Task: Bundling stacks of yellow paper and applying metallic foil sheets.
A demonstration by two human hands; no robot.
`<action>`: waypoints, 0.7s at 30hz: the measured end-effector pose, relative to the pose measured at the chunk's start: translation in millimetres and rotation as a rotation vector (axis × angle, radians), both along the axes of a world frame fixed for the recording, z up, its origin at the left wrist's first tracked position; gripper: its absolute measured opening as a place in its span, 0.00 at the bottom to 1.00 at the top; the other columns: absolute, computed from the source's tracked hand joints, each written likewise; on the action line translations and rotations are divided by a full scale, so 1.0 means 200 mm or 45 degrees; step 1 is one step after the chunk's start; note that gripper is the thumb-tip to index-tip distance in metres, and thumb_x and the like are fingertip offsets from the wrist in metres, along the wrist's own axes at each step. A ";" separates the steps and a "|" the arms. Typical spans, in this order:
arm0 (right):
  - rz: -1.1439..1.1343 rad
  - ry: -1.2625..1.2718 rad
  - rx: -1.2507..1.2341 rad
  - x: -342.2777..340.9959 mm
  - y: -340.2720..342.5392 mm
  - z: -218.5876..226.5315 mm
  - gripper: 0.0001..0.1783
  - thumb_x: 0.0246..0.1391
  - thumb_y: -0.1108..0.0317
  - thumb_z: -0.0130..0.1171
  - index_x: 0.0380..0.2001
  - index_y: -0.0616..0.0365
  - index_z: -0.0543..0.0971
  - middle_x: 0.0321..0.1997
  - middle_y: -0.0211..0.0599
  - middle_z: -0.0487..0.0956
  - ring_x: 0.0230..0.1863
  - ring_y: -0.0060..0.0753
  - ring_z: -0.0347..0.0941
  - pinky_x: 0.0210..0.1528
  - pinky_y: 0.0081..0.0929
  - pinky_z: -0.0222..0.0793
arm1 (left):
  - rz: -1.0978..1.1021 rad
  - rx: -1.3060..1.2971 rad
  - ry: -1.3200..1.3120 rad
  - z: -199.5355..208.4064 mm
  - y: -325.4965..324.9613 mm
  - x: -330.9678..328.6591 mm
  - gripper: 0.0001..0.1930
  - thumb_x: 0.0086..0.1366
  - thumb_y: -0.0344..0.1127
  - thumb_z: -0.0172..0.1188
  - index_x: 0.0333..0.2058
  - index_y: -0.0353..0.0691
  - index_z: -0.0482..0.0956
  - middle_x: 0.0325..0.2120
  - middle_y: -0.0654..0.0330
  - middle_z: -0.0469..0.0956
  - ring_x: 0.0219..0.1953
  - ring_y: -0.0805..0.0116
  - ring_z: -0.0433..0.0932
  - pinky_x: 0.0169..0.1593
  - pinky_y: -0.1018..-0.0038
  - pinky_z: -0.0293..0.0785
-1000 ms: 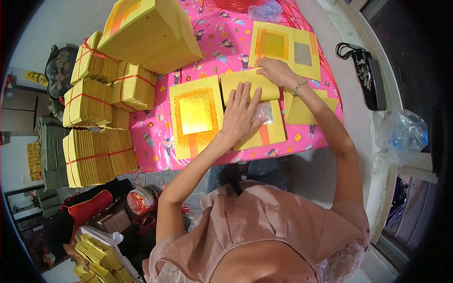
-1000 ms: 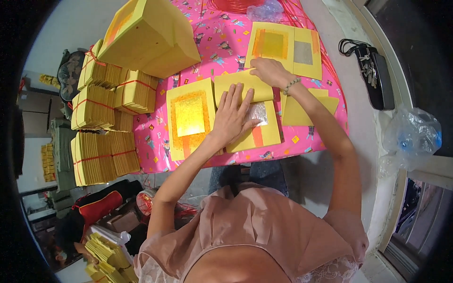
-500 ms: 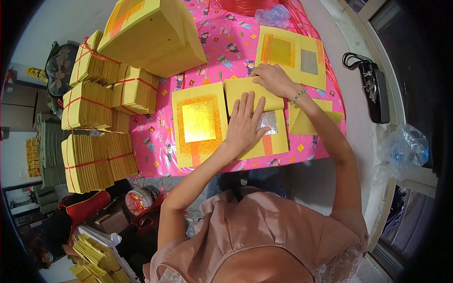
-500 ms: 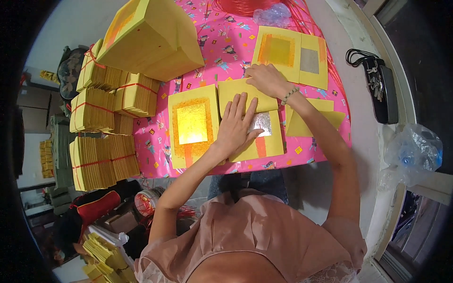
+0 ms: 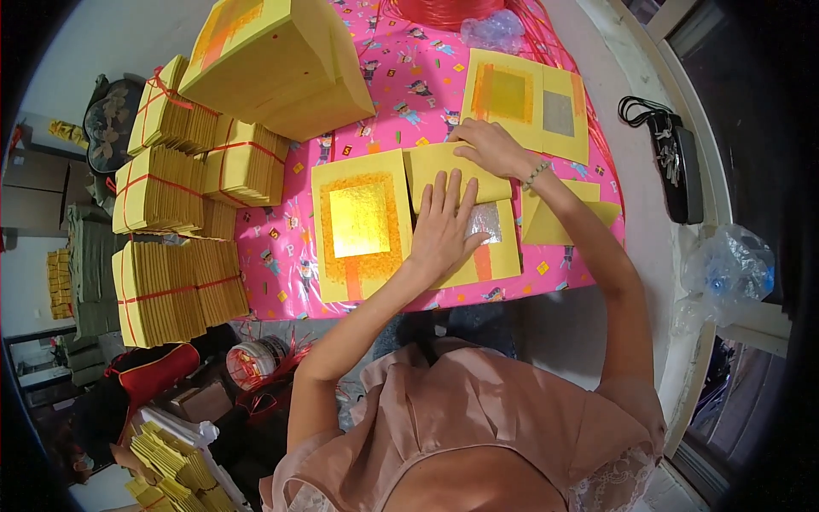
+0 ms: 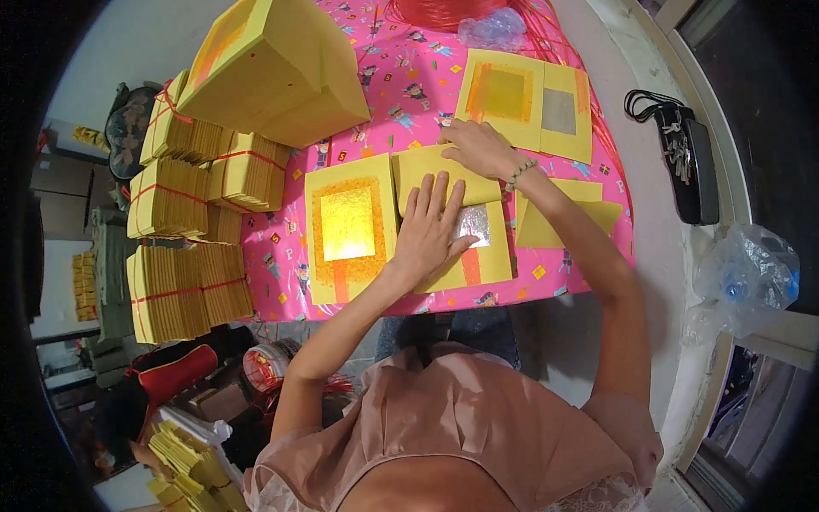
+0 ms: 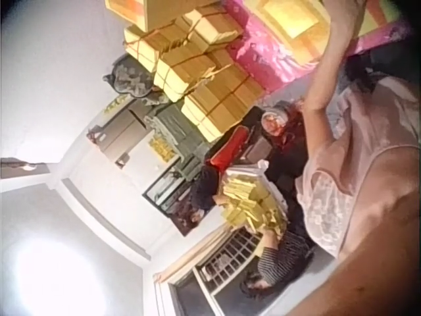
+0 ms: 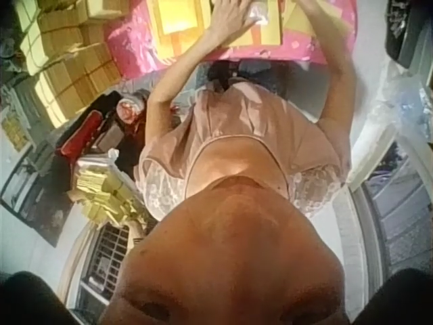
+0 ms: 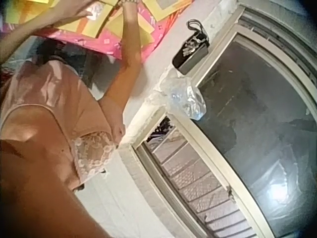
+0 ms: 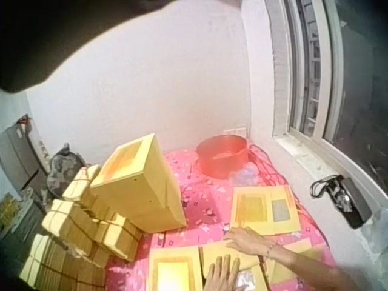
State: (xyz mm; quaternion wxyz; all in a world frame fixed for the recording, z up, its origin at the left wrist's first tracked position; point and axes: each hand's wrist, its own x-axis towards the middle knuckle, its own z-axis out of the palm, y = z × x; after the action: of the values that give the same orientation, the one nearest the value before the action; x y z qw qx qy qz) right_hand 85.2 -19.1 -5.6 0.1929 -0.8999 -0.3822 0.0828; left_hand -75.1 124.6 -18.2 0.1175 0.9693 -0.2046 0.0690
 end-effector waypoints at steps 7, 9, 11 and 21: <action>0.058 0.039 0.052 -0.01 0.03 -0.01 0.19 0.59 0.59 0.54 0.50 0.58 0.75 0.49 0.41 0.75 0.53 0.45 0.71 0.53 0.42 0.65 | -0.002 -0.041 -0.006 -0.01 0.00 0.00 0.44 0.61 0.59 0.56 0.66 0.36 0.53 0.65 0.40 0.53 0.67 0.39 0.51 0.67 0.49 0.48; 0.072 0.028 0.025 -0.01 0.03 -0.02 0.19 0.59 0.60 0.54 0.50 0.58 0.75 0.49 0.41 0.75 0.53 0.45 0.71 0.53 0.42 0.65 | -0.002 -0.068 -0.025 0.01 0.00 -0.01 0.44 0.61 0.59 0.56 0.66 0.35 0.53 0.64 0.40 0.53 0.66 0.39 0.52 0.67 0.48 0.48; 0.065 0.031 0.010 -0.02 0.03 -0.01 0.19 0.59 0.60 0.54 0.50 0.58 0.75 0.49 0.41 0.75 0.53 0.45 0.71 0.53 0.42 0.65 | 0.011 -0.037 0.038 0.04 0.00 -0.02 0.44 0.60 0.60 0.55 0.66 0.36 0.54 0.63 0.42 0.56 0.65 0.40 0.54 0.66 0.48 0.48; 0.085 0.028 0.032 -0.02 0.04 -0.01 0.19 0.57 0.62 0.56 0.49 0.58 0.75 0.49 0.41 0.75 0.51 0.46 0.71 0.54 0.42 0.66 | 0.104 0.128 0.021 0.00 -0.03 -0.09 0.43 0.61 0.64 0.52 0.65 0.38 0.56 0.64 0.47 0.58 0.67 0.45 0.54 0.65 0.43 0.49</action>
State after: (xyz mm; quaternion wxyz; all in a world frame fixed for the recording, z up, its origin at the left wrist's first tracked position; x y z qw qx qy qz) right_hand 80.7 -11.1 -7.0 0.2055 -0.8832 -0.4110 0.0942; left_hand -92.3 118.7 -18.2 0.0673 0.9821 -0.1670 0.0553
